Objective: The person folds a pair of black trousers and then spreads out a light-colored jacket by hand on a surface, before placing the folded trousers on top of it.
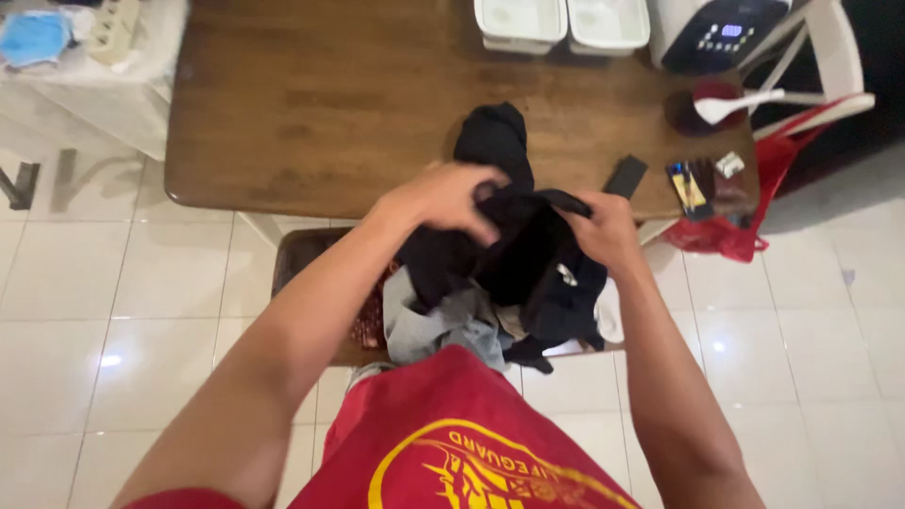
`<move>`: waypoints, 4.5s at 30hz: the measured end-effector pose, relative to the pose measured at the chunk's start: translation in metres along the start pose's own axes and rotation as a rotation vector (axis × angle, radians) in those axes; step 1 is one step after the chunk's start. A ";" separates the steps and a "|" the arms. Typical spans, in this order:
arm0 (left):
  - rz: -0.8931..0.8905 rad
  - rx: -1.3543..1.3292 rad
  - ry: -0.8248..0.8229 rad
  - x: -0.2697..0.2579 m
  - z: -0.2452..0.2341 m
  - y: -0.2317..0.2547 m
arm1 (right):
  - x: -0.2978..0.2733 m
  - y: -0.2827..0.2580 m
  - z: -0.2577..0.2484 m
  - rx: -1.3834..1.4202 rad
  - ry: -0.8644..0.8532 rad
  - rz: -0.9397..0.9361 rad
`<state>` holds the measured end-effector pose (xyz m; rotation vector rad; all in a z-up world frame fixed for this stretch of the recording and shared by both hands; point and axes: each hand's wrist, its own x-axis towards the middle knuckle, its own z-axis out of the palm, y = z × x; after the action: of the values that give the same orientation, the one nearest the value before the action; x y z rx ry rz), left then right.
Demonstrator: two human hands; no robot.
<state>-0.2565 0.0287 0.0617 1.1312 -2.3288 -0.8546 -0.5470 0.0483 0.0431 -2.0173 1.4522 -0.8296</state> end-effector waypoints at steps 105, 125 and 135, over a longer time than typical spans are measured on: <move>-0.098 -0.748 0.505 -0.027 -0.106 -0.062 | 0.120 -0.154 0.076 0.696 -0.099 -0.311; 0.230 -0.612 0.674 -0.081 -0.197 -0.038 | 0.162 -0.210 0.013 0.427 -0.185 -0.352; -0.444 -0.804 0.642 -0.130 -0.113 -0.103 | 0.196 -0.276 0.078 0.605 -0.102 -0.351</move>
<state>-0.0562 0.0446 0.0616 1.2822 -1.0625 -1.1952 -0.2670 -0.0529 0.2216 -1.8133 0.6745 -1.1258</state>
